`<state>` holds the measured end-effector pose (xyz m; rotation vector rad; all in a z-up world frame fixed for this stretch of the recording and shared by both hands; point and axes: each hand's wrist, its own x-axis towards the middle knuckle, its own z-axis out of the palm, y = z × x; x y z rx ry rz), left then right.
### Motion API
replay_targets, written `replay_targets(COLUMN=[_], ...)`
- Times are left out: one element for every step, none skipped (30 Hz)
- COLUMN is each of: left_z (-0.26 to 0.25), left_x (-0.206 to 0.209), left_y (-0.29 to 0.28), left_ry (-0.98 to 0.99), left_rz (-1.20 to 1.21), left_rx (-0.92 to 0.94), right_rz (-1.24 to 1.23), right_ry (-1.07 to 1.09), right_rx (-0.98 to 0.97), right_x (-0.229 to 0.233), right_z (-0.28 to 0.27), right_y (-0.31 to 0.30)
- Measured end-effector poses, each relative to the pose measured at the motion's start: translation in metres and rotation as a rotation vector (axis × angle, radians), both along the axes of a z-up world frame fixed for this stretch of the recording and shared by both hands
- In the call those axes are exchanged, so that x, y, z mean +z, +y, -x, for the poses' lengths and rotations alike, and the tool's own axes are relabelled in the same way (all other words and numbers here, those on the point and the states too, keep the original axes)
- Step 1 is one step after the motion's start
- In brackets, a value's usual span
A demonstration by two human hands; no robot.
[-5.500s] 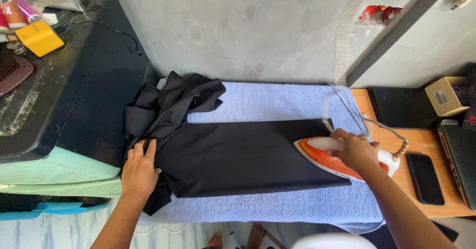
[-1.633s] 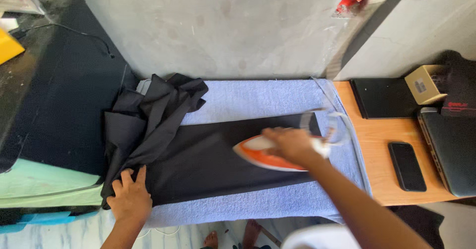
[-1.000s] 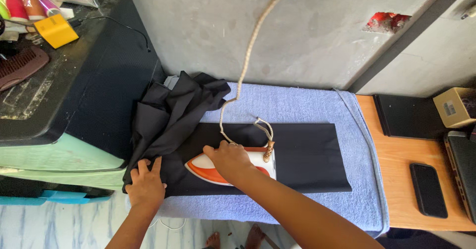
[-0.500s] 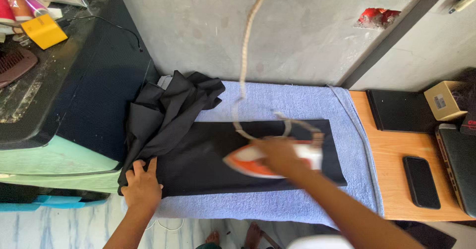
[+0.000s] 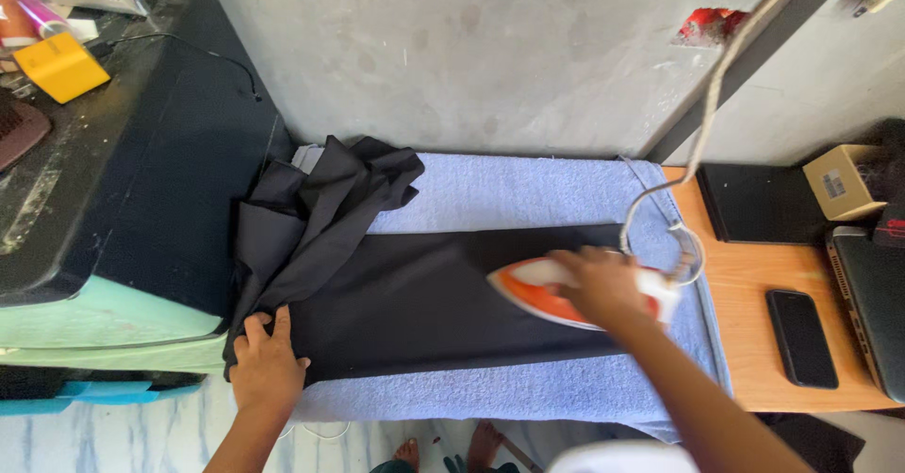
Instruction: The person irons a pair of black trousers on a blue towel-covered surface using a handheld iron. They smooth the fabric with their hands, move the iron back and forth, and reposition the trousers to iron different sections before folding them.
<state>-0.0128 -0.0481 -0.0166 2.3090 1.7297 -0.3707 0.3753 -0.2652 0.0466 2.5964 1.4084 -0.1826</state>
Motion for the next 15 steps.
replay_targets(left_z=[0.002,0.002,0.003,0.004,0.005,0.008,0.009,0.011,0.013,0.013,0.014,0.013,0.013,0.013,0.012], left_x=[0.002,0.004,0.006,0.007,0.008,0.009,0.009,0.009,0.010,0.010,0.011,0.012,0.014,0.015,0.015], left_y=[-0.001,-0.001,0.000,0.000,0.001,0.001,0.002,0.003,0.004,0.004,0.003,0.002,0.003,0.002,0.002], left_ry=[-0.006,-0.014,-0.023,-0.048,-0.074,-0.097,-0.101,-0.105,-0.109,-0.110,-0.110,-0.112,-0.087,-0.064,-0.040], left_rz=[-0.001,-0.003,-0.004,-0.010,-0.016,-0.022,-0.020,-0.018,-0.016,-0.016,-0.016,-0.015,-0.017,-0.017,-0.018], left_rx=[-0.006,-0.011,-0.015,-0.023,-0.031,-0.036,-0.041,-0.047,-0.053,-0.054,-0.054,-0.058,-0.053,-0.055,-0.057], right_rz=[-0.004,-0.020,-0.037,-0.058,-0.079,-0.065,-0.050,-0.042,-0.034,-0.031,-0.028,-0.025,-0.022,-0.017,-0.013], right_ry=[0.006,0.018,0.029,0.049,0.069,0.110,0.151,0.166,0.180,0.198,0.216,0.232,0.244,0.255,0.265], right_rx=[0.044,0.096,0.149,0.204,0.259,0.290,0.320,0.341,0.362,0.366,0.369,0.369,0.363,0.349,0.336], right_x=[-0.001,-0.001,-0.001,0.000,0.002,0.005,0.008,0.011,0.014,0.017,0.019,0.021,0.022,0.022,0.021], right_z=[0.019,0.039,0.059,0.081,0.103,0.124,0.145,0.165,0.182,0.196,0.207,0.212,0.213,0.212,0.211], right_y=[0.016,0.035,0.053,0.071,0.087,0.100,0.111,0.123,0.132,0.137,0.141,0.142,0.141,0.139,0.136])
